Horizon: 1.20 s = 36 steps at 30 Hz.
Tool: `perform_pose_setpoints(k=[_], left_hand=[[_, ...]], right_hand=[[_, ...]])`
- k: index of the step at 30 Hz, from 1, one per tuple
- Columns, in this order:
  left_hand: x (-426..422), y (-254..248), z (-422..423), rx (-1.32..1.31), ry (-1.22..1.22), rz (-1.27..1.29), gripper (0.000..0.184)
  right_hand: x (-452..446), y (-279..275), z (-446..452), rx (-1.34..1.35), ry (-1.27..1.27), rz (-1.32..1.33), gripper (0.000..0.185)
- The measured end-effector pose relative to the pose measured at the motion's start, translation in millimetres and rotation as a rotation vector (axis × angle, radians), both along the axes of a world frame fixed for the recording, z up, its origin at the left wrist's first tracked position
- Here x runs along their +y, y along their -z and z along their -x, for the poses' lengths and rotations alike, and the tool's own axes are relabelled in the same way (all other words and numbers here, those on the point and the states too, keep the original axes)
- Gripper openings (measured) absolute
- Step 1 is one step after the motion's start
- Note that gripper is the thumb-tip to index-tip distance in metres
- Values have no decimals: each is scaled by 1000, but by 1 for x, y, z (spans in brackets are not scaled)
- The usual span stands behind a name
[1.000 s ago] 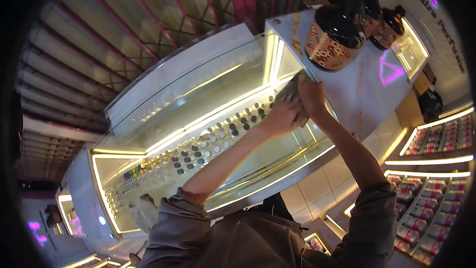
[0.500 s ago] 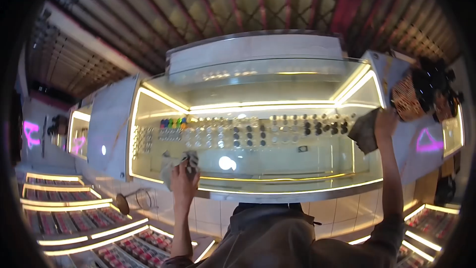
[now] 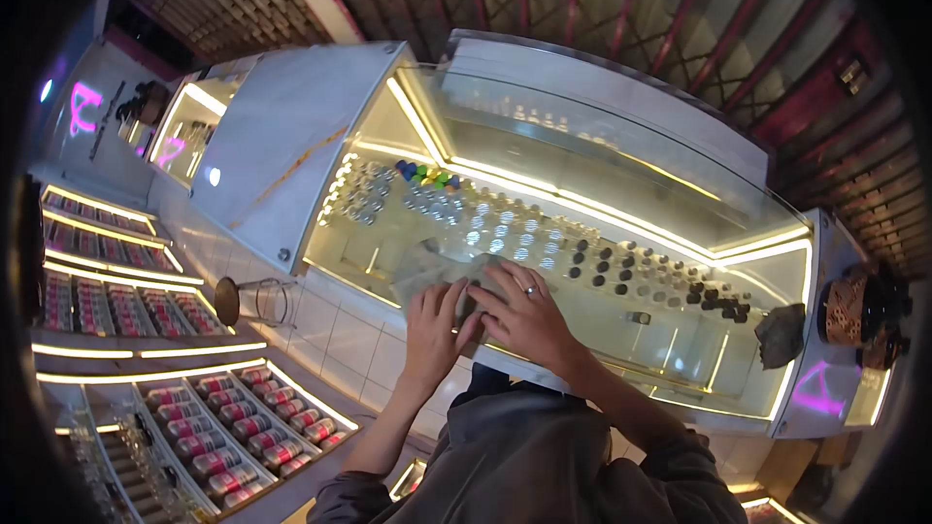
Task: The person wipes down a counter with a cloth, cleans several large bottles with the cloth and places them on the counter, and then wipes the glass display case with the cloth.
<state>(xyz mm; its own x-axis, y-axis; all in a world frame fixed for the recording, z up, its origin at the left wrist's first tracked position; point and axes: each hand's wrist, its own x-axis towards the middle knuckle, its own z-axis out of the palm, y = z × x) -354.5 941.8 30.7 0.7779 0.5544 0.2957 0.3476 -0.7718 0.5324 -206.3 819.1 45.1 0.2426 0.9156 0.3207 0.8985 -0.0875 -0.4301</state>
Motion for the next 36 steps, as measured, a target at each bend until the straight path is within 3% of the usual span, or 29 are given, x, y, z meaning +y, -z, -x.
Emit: perform_pose_setpoints(k=[3,9,13,15,16,18,20,21,24,28,32,36], left_hand=[[26,-1,14,-36,-17,-93,48],[52,28,33,41,25,-144,34],[77,13,36,-143,-25,304,22],[113,-17,39,-95,-206,804,20],[128,-26,47,-258,-188,599,18],[173,-54,62,-201,-244,210,17],[216,-77,81,-318,-286,-213,23],[231,-94,91,-317,-348,-254,30],[281,-117,111,-326,-449,-367,30],[337,-86,128,-264,-566,-440,32],[347,-17,133,-97,-525,-333,31],[321,-22,118,-119,-487,-269,30]], right_hand=[[38,8,11,-104,-71,38,38],[55,15,17,-56,-57,68,29],[83,3,20,95,-33,-18,27],[119,-20,28,92,-20,-78,21],[140,-33,32,89,-30,-81,21],[189,-57,41,61,-124,-228,20],[246,-66,49,19,-226,-376,21],[274,-79,57,-9,-275,-430,22],[355,-89,76,-31,-384,-569,21],[432,-55,95,-68,-444,-493,19],[444,7,103,-170,-407,-344,20],[413,6,97,-187,-364,-312,22]])
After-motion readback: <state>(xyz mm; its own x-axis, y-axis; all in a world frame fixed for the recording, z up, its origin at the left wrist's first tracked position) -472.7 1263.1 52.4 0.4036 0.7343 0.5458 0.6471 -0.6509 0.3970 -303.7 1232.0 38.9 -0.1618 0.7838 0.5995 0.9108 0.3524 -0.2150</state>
